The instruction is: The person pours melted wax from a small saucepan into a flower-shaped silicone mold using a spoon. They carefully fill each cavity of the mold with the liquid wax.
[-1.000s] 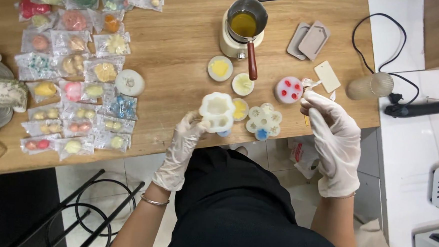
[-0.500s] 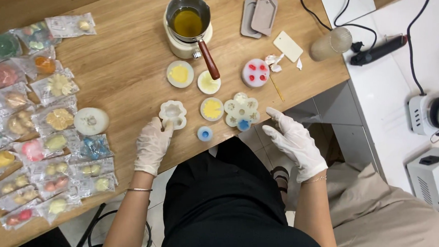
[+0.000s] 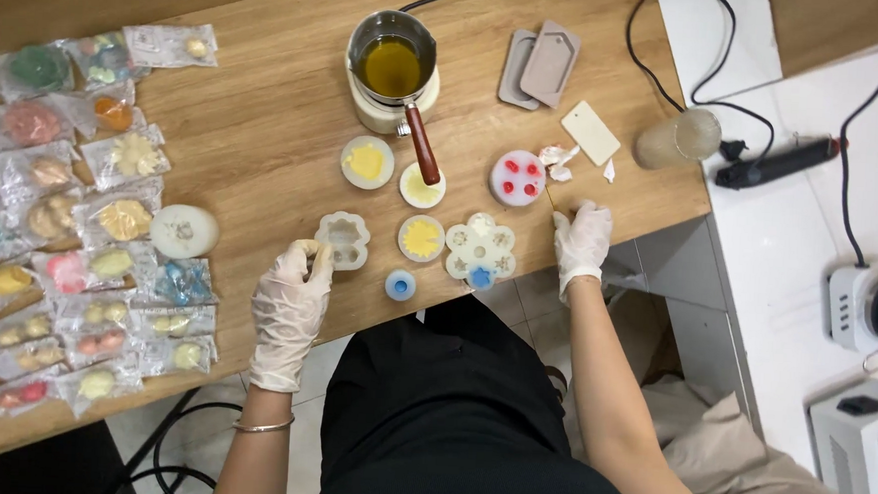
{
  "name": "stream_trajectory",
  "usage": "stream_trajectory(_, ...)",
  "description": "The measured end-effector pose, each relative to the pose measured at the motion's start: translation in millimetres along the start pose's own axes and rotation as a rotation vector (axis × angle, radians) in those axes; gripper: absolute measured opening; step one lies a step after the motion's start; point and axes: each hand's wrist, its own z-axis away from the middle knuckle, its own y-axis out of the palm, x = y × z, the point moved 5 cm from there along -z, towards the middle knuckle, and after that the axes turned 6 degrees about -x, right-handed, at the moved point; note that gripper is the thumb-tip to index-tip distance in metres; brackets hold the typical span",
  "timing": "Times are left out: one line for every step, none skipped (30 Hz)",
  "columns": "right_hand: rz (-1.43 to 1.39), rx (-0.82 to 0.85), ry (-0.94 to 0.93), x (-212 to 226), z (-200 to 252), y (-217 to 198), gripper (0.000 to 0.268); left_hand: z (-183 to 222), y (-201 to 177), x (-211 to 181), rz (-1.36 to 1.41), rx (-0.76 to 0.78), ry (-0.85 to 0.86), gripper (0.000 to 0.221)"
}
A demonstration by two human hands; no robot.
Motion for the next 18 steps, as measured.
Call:
stream_trajectory(0.080,-0.013,-0.022,0.8,-4.0,8.1,0.033,4.0,-0.2,-4.8,-0.005,-0.024,0.008,0.019)
stream_trajectory(0.074,-0.004,-0.040,0.0,-7.2,17.5,0.033,7.9,0.5,-11.6,-0.009,-0.039,-0.006,0.019)
stream_trajectory(0.143,-0.001,-0.026,-3.0,-10.2,26.9,0.029,11.9,2.6,-17.5,0.003,-0.038,-0.038,0.019)
stream_trajectory(0.215,0.002,-0.010,-8.1,-11.1,34.6,0.025,17.1,5.4,-23.4,0.018,-0.032,-0.069,0.019)
stream_trajectory(0.213,0.010,-0.025,-10.3,-11.5,36.4,0.025,22.0,8.9,-25.8,0.015,-0.043,-0.083,0.019)
stream_trajectory(0.211,0.008,-0.039,-12.1,-13.8,37.6,0.024,25.9,14.4,-28.2,0.017,-0.029,-0.105,0.019)
stream_trajectory(0.209,0.007,-0.053,-13.6,-16.2,38.7,0.024,29.5,19.6,-30.7,0.018,-0.016,-0.126,0.019)
stream_trajectory(0.207,0.010,-0.071,-20.4,-21.4,33.0,0.024,30.5,23.0,-33.8,0.019,-0.029,-0.138,0.019)
stream_trajectory(0.127,0.045,-0.059,-28.1,-26.9,28.7,0.024,31.2,26.9,-37.4,0.071,-0.030,-0.143,0.021)
stream_trajectory(0.046,0.082,-0.047,-34.8,-32.1,25.3,0.025,31.8,30.1,-40.5,0.121,-0.033,-0.147,0.023)
stream_trajectory(0.042,0.087,-0.065,-14.7,-34.3,-9.0,0.025,29.7,38.3,-39.4,0.122,-0.048,-0.158,0.023)
stream_trajectory(-0.179,0.164,0.023,0.8,-33.8,-40.4,0.021,28.0,48.2,-37.6,0.305,-0.037,-0.199,0.029)
stream_trajectory(-0.399,0.244,0.113,16.8,-32.7,-71.3,0.017,26.2,58.3,-36.1,0.488,-0.027,-0.237,0.035)
stream_trajectory(-0.398,0.251,0.103,23.1,-35.6,-91.0,0.017,18.2,62.2,-45.2,0.489,-0.037,-0.245,0.035)
stream_trajectory(-0.660,0.201,0.069,32.3,-39.5,-114.3,0.015,10.3,68.5,-54.8,0.629,-0.010,-0.269,0.041)
stream_trajectory(-0.923,0.150,0.038,40.8,-43.0,-138.5,0.013,1.5,74.1,-64.8,0.769,0.019,-0.290,0.048)
stream_trajectory(-0.924,0.158,0.031,44.8,-52.1,-149.0,0.013,-9.6,79.0,-72.1,0.770,0.010,-0.294,0.048)
stream_trajectory(-1.074,0.190,0.040,48.5,-59.6,-160.4,0.012,-20.6,84.5,-81.8,0.771,0.020,-0.255,0.051)
